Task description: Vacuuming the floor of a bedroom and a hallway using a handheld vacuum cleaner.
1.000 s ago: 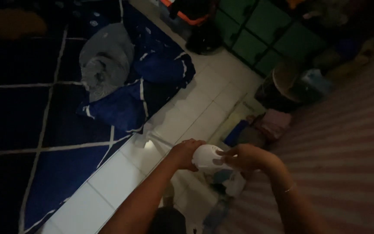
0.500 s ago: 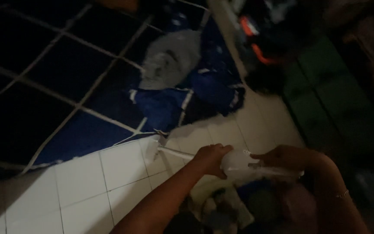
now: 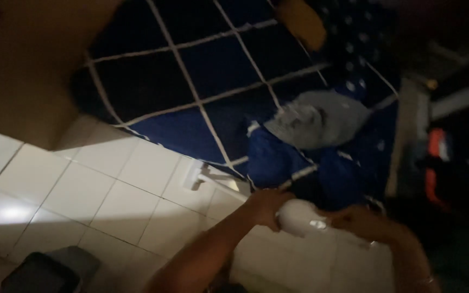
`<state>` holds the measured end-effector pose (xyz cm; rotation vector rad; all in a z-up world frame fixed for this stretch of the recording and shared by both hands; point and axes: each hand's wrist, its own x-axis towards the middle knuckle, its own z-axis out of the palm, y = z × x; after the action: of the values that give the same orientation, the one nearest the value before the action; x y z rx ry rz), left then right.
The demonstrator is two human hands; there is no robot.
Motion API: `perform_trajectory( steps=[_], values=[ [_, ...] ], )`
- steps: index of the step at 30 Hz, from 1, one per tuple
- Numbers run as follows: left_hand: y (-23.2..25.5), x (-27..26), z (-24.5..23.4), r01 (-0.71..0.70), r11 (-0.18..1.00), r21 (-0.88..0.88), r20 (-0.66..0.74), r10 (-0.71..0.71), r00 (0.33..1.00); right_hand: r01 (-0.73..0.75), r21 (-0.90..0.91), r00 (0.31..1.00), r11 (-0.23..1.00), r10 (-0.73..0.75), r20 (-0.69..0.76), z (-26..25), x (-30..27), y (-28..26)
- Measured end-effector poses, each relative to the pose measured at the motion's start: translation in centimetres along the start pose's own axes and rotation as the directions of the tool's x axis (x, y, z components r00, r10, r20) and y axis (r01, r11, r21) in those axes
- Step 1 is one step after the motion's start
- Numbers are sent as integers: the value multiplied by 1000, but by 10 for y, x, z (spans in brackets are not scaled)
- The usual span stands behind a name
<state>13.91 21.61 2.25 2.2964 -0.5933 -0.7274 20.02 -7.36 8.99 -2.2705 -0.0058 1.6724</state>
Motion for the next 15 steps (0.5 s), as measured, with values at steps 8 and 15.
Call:
perform_trajectory(
  steps=[8,15],
  values=[
    [-135,-70,-8,304,952,-28,-233,-302,924,343,-207,936,916,-352,-7,32,105,-160],
    [-218,-160,-36,541,806,-240,-457,-585,670,647,-245,731,722,-679,-72,94,216,-292]
  ],
)
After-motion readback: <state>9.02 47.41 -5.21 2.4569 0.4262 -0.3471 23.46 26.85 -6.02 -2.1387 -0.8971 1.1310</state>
